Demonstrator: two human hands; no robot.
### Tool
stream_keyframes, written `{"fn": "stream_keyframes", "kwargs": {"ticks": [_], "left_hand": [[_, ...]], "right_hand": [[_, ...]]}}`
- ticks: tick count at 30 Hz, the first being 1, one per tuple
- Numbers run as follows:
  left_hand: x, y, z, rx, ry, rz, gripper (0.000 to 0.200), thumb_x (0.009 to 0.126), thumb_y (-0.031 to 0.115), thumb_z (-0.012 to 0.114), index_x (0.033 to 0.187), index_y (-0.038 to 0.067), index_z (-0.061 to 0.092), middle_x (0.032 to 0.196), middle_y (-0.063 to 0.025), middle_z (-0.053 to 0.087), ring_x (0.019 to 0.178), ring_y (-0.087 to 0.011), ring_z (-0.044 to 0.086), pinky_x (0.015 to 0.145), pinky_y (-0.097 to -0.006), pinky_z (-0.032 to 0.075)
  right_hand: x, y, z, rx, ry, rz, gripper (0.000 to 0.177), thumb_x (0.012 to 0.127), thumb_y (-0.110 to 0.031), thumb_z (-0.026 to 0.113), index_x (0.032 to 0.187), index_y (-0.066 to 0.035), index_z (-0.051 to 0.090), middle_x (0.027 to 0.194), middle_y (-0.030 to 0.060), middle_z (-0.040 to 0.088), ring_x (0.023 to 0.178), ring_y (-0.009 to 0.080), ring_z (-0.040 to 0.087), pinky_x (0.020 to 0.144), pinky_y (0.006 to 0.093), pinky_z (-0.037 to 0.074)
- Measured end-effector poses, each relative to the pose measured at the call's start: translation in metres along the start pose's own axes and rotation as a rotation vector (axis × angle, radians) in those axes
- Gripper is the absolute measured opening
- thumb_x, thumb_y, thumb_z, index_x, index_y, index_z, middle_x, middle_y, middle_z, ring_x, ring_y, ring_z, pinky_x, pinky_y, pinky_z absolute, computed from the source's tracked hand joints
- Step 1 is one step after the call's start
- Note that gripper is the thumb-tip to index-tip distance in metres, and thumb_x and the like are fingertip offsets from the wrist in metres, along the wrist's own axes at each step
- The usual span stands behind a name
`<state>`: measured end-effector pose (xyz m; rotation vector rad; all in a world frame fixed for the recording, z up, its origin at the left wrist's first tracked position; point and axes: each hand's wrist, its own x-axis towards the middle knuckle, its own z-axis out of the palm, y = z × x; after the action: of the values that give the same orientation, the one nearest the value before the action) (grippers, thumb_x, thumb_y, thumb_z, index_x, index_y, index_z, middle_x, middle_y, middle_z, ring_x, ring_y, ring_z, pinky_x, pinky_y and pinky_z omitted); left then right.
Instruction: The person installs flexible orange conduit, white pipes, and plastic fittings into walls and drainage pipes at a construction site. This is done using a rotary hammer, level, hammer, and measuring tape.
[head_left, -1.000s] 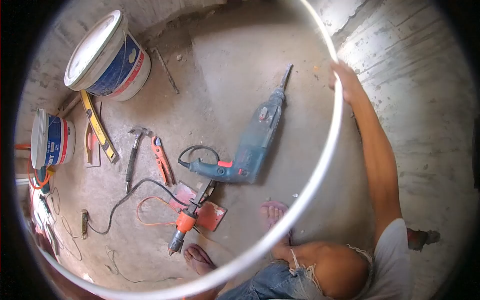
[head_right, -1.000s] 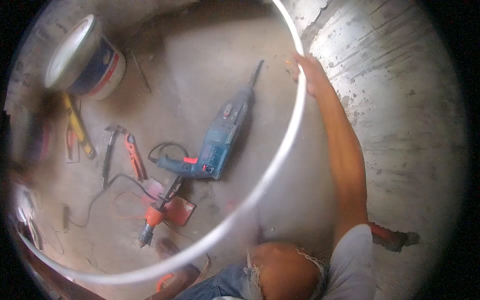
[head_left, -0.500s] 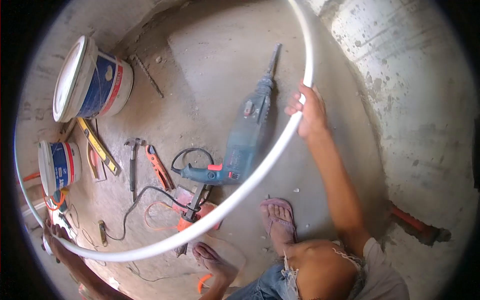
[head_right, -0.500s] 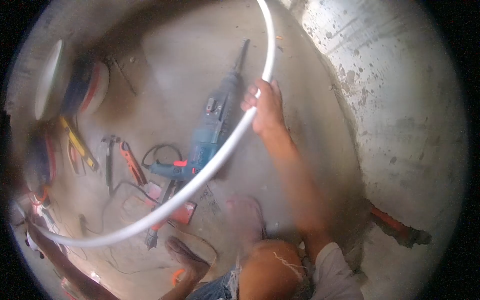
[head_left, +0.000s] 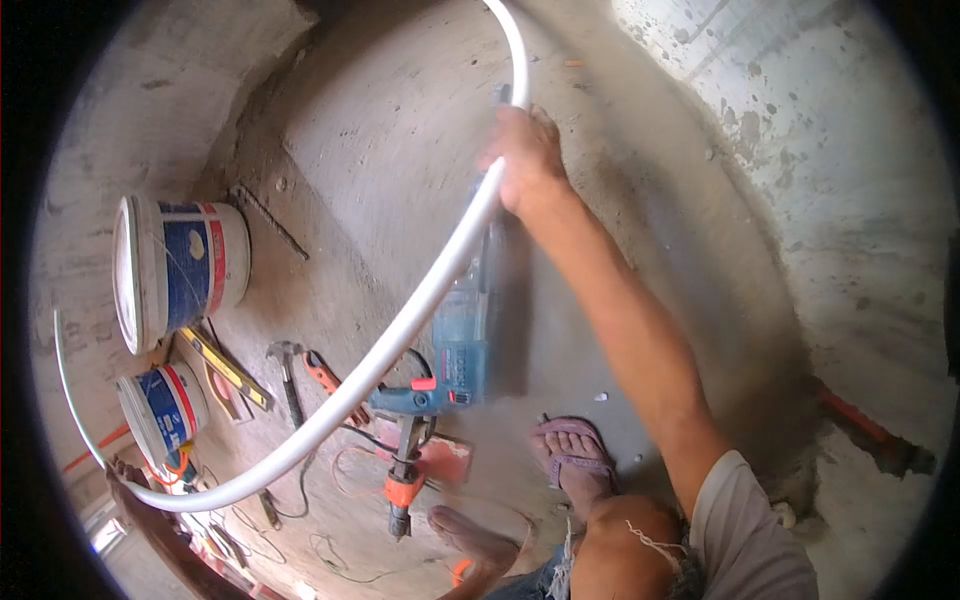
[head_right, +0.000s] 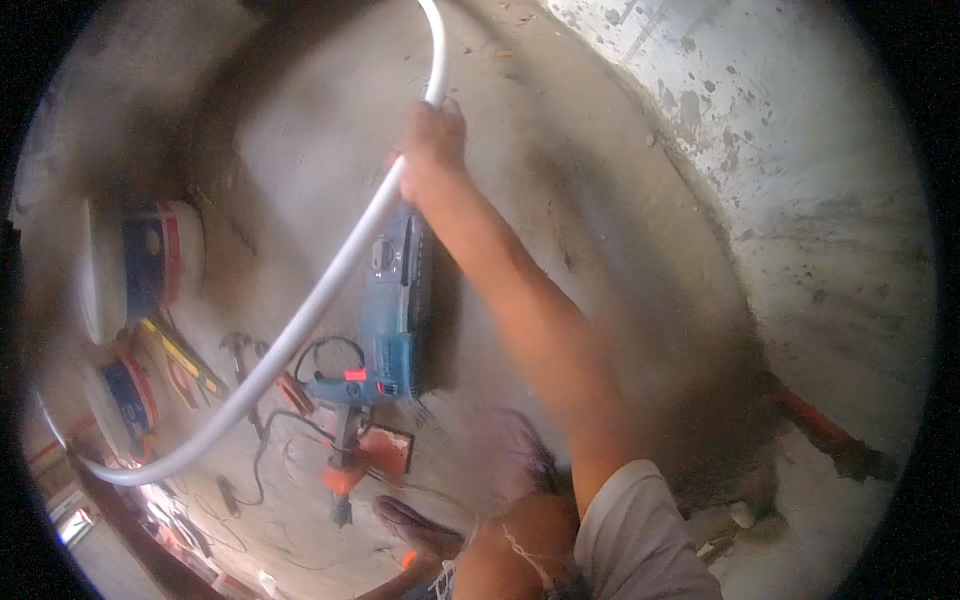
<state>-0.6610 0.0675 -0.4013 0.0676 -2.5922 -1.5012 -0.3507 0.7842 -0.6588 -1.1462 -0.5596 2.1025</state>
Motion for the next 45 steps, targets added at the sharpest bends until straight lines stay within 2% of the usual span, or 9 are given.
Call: {"fn": "stream_keyframes", "kwargs": {"ticks": [5,7,14,22,25,31,37,42,45], "left_hand": [[0.054,0.024,0.016,0.031,-0.103,0.043,0.037,0.092,0.016,0.059,0.125,0.001,0.051,0.107,-0.0107,0.057,0.078,-0.0108,0.055,0.062,-0.0198,0.047],[0.034,0.045,0.046,0.145,-0.074,0.152,0.042,0.091,0.02,0.061,0.127,0.003,0.048,0.107,-0.0118,0.058,0.074,-0.0103,0.055,0.056,-0.0198,0.045],[0.002,0.096,0.103,0.13,-0.175,0.135,0.06,0.094,0.028,0.058,0.145,0.006,0.033,0.125,-0.017,0.05,0.113,-0.0226,0.053,0.095,-0.0293,0.046],[-0.01,0.111,0.143,0.816,-0.331,0.83,0.042,0.094,0.014,0.05,0.132,-0.002,0.045,0.137,-0.0197,0.046,0.127,-0.0291,0.044,0.106,-0.037,0.035],[0.012,0.111,0.133,0.861,-0.401,0.874,0.042,0.094,0.013,0.049,0.133,-0.004,0.045,0.145,-0.0201,0.038,0.134,-0.0318,0.037,0.111,-0.0384,0.029],[0.036,0.114,0.124,0.986,-0.383,0.957,0.042,0.094,0.009,0.049,0.135,-0.001,0.043,0.145,-0.0206,0.037,0.128,-0.0315,0.045,0.106,-0.0378,0.036],[0.048,0.11,0.123,1.049,-0.361,0.947,0.041,0.094,0.017,0.051,0.129,-0.003,0.048,0.136,-0.0224,0.045,0.121,-0.034,0.05,0.101,-0.0396,0.04],[0.056,0.11,0.124,1.081,-0.362,0.944,0.042,0.094,0.023,0.053,0.125,-0.004,0.052,0.129,-0.024,0.052,0.116,-0.036,0.054,0.098,-0.041,0.044],[0.056,0.113,0.13,1.112,-0.361,0.942,0.043,0.093,0.027,0.054,0.122,-0.005,0.055,0.124,-0.0249,0.055,0.112,-0.0373,0.057,0.096,-0.0419,0.046]], "right_hand": [[0.057,0.038,0.021,-0.168,0.006,-0.134,0.019,0.092,-0.011,0.05,0.105,0.001,0.044,0.076,0.0112,0.048,0.059,0.0217,0.052,0.049,0.0373,0.045],[0.048,0.022,0.036,-0.113,0.021,-0.024,0.021,0.092,-0.012,0.049,0.108,0.002,0.045,0.077,0.0126,0.049,0.062,0.022,0.053,0.05,0.037,0.046],[0.048,-0.002,0.068,0.032,0.099,0.07,0.02,0.093,-0.012,0.049,0.106,0.004,0.047,0.079,0.0148,0.051,0.061,0.0202,0.051,0.053,0.0356,0.046],[0.097,0.019,0.089,0.142,0.095,-0.018,0.018,0.093,-0.008,0.046,0.107,0.002,0.04,0.077,0.0161,0.05,0.057,0.0206,0.05,0.05,0.0344,0.043],[0.089,0.006,0.097,0.187,0.113,0.057,0.015,0.092,-0.007,0.045,0.104,0.001,0.04,0.076,0.0155,0.05,0.056,0.0202,0.049,0.049,0.0336,0.041],[0.086,0.005,0.106,0.123,0.15,0.067,0.016,0.095,-0.012,0.041,0.105,0.001,0.039,0.075,0.0146,0.05,0.054,0.0197,0.048,0.048,0.0333,0.042],[0.092,0.018,0.11,0.12,0.104,0.053,0.021,0.096,-0.013,0.037,0.113,0.0,0.04,0.094,0.0166,0.053,0.063,0.0213,0.053,0.051,0.0351,0.046],[0.098,0.024,0.117,0.015,0.109,0.087,0.028,0.095,-0.012,0.041,0.119,0.002,0.038,0.117,0.0204,0.052,0.093,0.0312,0.062,0.085,0.0415,0.053],[0.159,0.083,0.118,-0.52,0.01,-0.231,0.026,0.094,-0.013,0.042,0.116,0.001,0.039,0.111,0.0188,0.056,0.092,0.0291,0.062,0.08,0.0406,0.054]]}}
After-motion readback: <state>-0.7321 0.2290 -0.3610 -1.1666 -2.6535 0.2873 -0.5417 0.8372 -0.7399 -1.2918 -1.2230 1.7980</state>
